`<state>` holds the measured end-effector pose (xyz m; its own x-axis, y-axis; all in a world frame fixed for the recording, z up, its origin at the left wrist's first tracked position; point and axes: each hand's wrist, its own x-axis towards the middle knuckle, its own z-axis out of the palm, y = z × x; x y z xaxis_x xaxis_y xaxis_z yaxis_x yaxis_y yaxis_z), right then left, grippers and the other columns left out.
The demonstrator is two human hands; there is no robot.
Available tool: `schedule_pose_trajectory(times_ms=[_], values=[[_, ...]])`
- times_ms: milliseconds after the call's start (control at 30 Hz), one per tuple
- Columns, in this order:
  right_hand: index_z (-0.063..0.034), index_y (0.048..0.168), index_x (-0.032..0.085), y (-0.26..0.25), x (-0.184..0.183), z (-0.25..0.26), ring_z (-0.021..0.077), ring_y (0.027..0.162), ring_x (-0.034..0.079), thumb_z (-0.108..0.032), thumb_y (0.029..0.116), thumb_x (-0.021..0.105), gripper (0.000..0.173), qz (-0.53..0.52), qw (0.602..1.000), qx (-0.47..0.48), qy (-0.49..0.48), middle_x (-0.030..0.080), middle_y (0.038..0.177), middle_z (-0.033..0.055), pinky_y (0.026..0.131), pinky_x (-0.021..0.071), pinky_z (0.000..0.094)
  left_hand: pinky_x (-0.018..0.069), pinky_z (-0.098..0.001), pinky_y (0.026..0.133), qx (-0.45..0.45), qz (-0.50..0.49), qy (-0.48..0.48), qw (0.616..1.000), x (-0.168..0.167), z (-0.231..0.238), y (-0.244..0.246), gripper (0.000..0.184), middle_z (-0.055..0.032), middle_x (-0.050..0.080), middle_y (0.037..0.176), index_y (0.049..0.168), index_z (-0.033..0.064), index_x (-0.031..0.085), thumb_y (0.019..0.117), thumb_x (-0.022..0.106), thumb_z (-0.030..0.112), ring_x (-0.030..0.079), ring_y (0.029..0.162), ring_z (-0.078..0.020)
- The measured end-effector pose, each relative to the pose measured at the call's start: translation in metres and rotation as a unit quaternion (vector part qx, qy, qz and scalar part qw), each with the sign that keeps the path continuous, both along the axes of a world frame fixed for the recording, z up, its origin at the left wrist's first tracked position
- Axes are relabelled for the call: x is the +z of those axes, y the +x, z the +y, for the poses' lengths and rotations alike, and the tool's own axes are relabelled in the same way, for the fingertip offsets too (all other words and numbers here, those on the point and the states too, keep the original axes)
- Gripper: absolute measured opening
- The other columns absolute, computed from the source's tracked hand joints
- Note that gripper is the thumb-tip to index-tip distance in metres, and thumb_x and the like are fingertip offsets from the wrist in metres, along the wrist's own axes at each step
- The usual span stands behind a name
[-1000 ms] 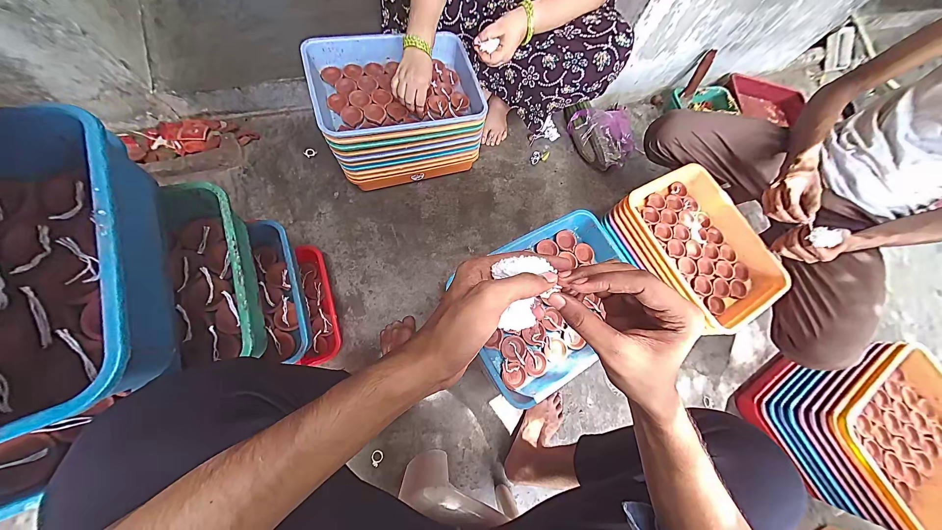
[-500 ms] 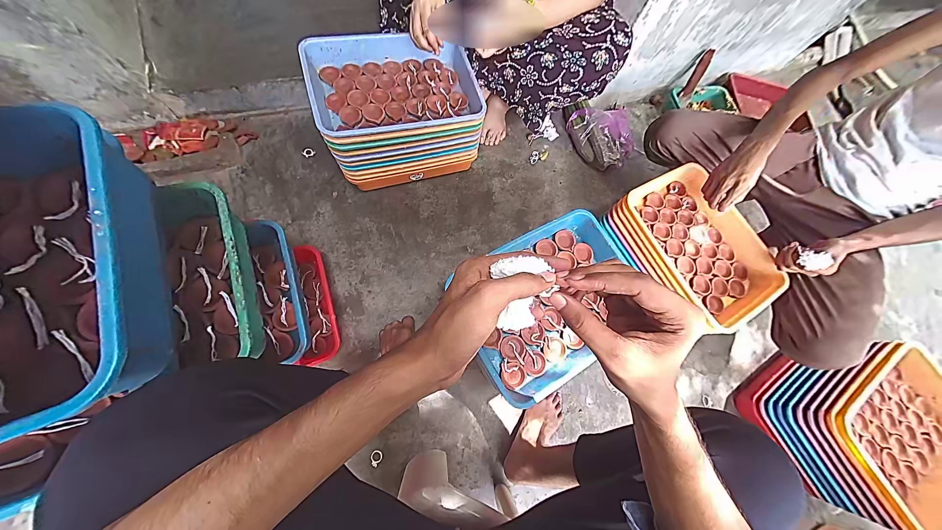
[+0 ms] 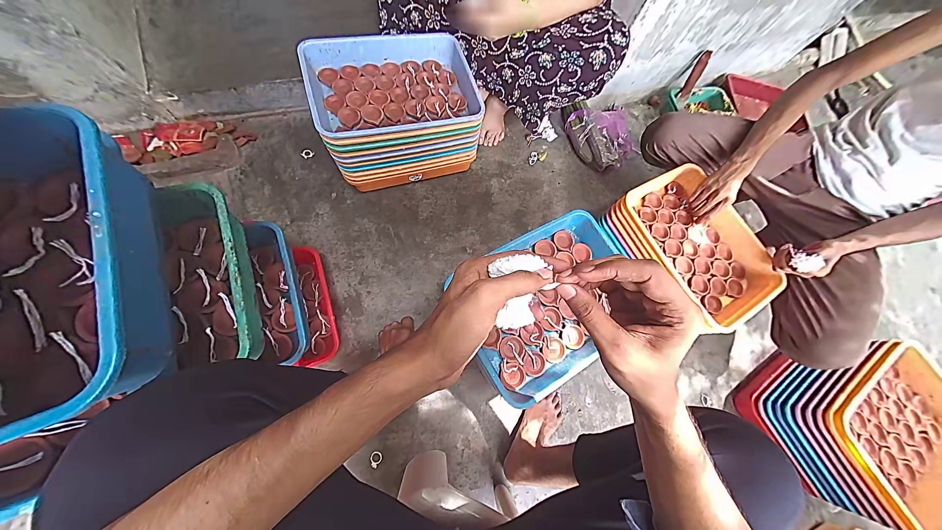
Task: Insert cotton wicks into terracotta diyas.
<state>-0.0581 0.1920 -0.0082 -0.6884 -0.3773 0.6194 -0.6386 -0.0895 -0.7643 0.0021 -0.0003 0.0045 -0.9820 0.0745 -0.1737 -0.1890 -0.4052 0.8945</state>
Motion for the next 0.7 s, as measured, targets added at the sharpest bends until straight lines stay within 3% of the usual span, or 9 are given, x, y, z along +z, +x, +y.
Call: schedule_pose_trajectory(times_ms=[100,200,400,700], values=[[-0.0073,0.111,0.066,-0.002,0.002,0.002,0.0178,0.088,0.072,0.003,0.0872,0.077,0.028,-0.010,1.000,0.001,-0.004,0.074,0.101,0.0063,0.080,0.0631,0.0334,0.0565,-0.0272,0.074,-0.001,-0.003,-0.002,1.000,0.000,0.000,0.000,0.028,-0.0123,0.069,0.097,0.119,0.0047,0.072,0.1068,0.051,0.018,0.064,0.079,-0.0159],[-0.0088,0.112,0.064,-0.002,0.005,0.004,0.0187,0.088,0.073,0.003,0.0870,0.077,0.030,-0.021,1.000,-0.003,-0.007,0.073,0.101,0.0061,0.081,0.0636,0.0344,0.0555,-0.0265,0.072,-0.003,-0.008,-0.004,1.000,0.001,0.000,0.000,0.025,-0.0109,0.068,0.089,0.110,0.0036,0.073,0.1050,0.053,0.018,0.063,0.075,-0.0148],[-0.0097,0.112,0.060,-0.003,0.007,0.006,0.0186,0.090,0.072,0.005,0.0855,0.078,0.035,-0.045,0.999,0.014,-0.005,0.072,0.102,0.0056,0.082,0.0637,0.0344,0.0540,-0.0226,0.066,0.002,-0.006,-0.027,1.000,0.002,0.001,0.002,0.017,-0.0091,0.070,0.082,0.101,0.0035,0.075,0.0965,0.073,0.019,0.062,0.068,-0.0109],[-0.0130,0.112,0.051,-0.012,0.016,0.021,0.0190,0.094,0.073,0.007,0.0860,0.076,0.041,-0.063,0.998,0.006,0.004,0.071,0.104,0.0054,0.084,0.0633,0.0336,0.0558,-0.0251,0.066,0.041,-0.015,-0.080,0.996,0.001,0.000,0.002,0.019,-0.0090,0.072,0.083,0.103,0.0052,0.078,0.0907,0.080,0.019,0.064,0.068,-0.0133]])
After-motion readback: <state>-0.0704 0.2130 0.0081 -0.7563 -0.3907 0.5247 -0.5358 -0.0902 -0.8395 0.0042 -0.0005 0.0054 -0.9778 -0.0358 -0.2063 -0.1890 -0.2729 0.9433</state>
